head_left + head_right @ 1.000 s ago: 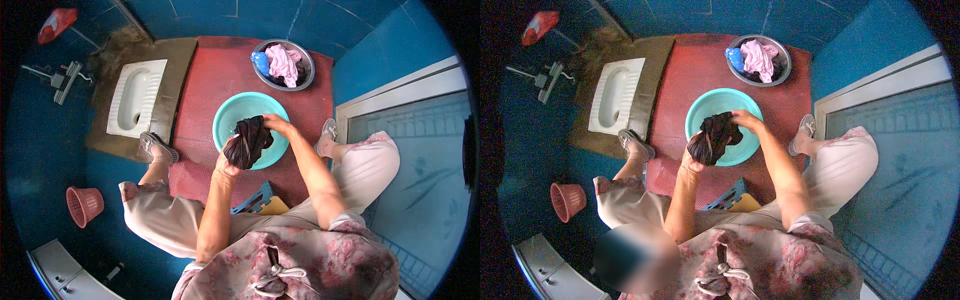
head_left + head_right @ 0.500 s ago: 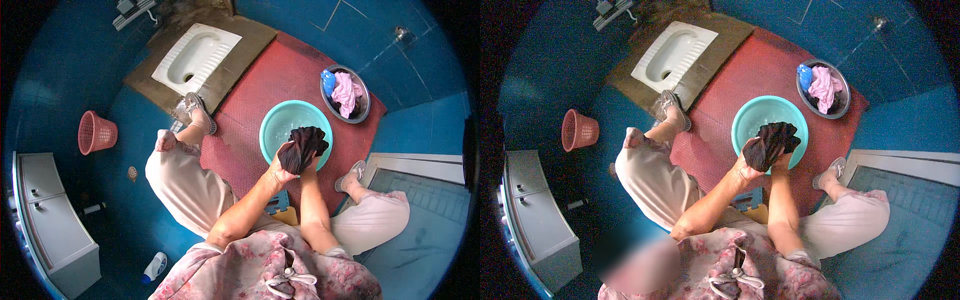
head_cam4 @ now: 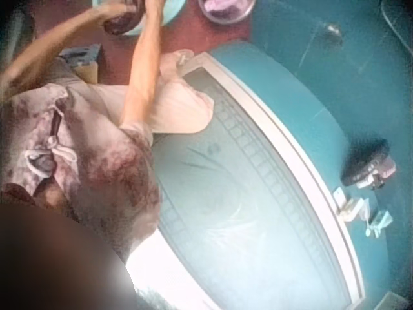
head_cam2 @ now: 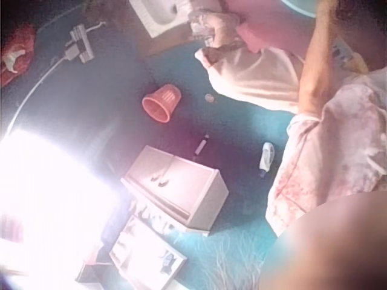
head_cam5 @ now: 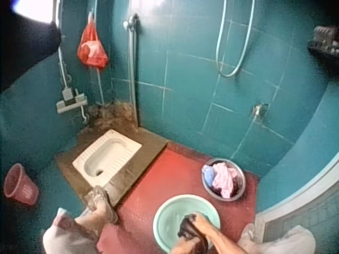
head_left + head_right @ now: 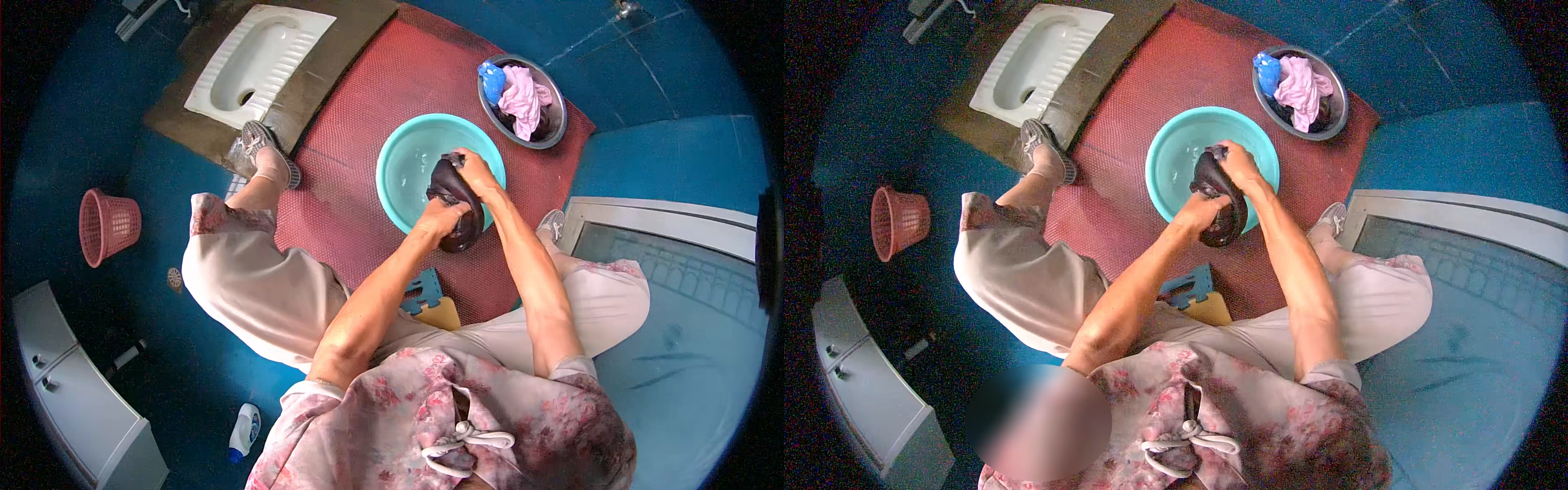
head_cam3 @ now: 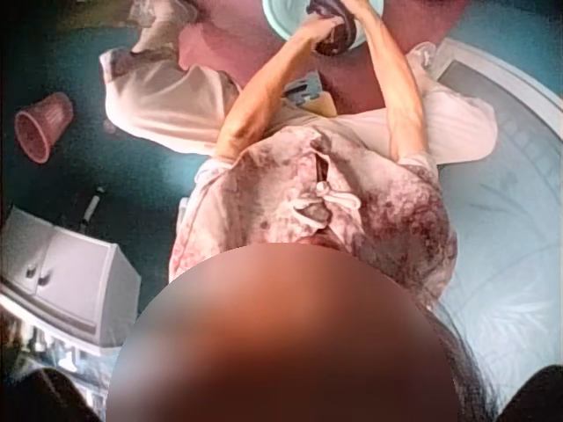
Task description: The person washes clothes by hand, scrubbing, rinsing, and wringing garments one by one in a basin filled with water, and placing the wrung clothes into a metal basin.
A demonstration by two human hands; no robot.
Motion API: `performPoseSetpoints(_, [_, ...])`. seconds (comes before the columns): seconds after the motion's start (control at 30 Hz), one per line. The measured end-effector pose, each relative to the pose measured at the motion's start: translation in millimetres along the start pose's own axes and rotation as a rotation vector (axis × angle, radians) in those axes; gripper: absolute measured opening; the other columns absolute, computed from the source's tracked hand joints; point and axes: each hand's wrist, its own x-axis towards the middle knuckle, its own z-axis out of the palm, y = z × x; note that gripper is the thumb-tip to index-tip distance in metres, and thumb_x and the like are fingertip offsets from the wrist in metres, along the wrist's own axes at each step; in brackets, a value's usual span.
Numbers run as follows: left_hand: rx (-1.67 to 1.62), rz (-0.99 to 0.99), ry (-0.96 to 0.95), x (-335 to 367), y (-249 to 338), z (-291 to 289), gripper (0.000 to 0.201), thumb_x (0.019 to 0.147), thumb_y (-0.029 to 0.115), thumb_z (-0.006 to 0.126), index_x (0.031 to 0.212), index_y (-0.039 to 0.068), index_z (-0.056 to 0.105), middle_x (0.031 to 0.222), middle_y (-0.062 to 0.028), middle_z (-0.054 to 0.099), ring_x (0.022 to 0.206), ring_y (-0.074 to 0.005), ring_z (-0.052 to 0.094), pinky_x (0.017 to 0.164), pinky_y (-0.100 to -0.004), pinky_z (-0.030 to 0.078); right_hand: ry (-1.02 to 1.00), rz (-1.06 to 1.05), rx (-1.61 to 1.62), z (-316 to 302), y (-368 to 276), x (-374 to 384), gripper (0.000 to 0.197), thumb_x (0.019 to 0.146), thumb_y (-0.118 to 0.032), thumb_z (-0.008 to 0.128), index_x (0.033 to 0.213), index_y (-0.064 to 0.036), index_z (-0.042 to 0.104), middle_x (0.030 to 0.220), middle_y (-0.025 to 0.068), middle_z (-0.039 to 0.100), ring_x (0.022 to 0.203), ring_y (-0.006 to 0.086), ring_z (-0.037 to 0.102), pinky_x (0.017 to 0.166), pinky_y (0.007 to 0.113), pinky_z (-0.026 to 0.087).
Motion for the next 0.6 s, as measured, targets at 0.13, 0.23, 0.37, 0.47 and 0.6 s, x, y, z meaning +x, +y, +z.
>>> performPoseSetpoints(0.13, [0.499,0.088,0.044,20,-20,-9,0.042,0.071,0.030,0.064,0.099,0.000,0.064,0.097,-0.0216,0.064,0.094,-0.0344,0.062,0.081,-0.0388,0.048,-0.107,-0.067,-0.266,5,-6,-11,0.031,0.078,-0.002,0.051,0.109,-0.0018,0.055,0.101,0.0120,0.062,0.096,0.0216,0.058,0.087,0.033,0.044])
performPoseSetpoints(0.23, [0.747,0.087,0.102,6,-10,-15,0.039,0.069,0.030,0.063,0.091,-0.003,0.064,0.093,-0.0244,0.063,0.089,-0.0362,0.062,0.078,-0.0397,0.049,-0.237,-0.083,0.204,-3,-4,-31,0.043,0.078,-0.003,0.048,0.121,-0.0043,0.050,0.116,0.0114,0.054,0.110,0.0214,0.050,0.094,0.033,0.039])
performPoseSetpoints(0.37, [0.944,0.099,0.188,-10,9,-10,0.039,0.068,0.031,0.065,0.090,0.000,0.064,0.089,-0.0235,0.064,0.085,-0.0370,0.062,0.075,-0.0418,0.050,-0.375,0.085,0.811,-29,-27,-49,0.055,0.082,-0.014,0.054,0.134,-0.0049,0.039,0.136,0.0088,0.037,0.126,0.0211,0.034,0.105,0.032,0.027])
performPoseSetpoints(0.47, [1.005,0.168,0.188,-18,6,0,0.033,0.068,0.028,0.065,0.087,0.001,0.063,0.085,-0.0219,0.064,0.083,-0.0358,0.063,0.073,-0.0424,0.051,-0.376,0.058,0.663,-31,-28,-62,0.066,0.080,-0.027,0.064,0.136,-0.0038,0.037,0.139,0.0096,0.034,0.128,0.0209,0.032,0.106,0.031,0.024])
performPoseSetpoints(0.6, [1.063,0.303,0.229,-21,-8,9,0.028,0.068,0.023,0.065,0.087,0.003,0.060,0.083,-0.0186,0.064,0.079,-0.0359,0.062,0.071,-0.0431,0.051,-0.345,0.094,0.311,-28,-26,-65,0.068,0.069,-0.024,0.076,0.126,-0.0025,0.047,0.122,0.0113,0.050,0.113,0.0203,0.047,0.097,0.032,0.036])
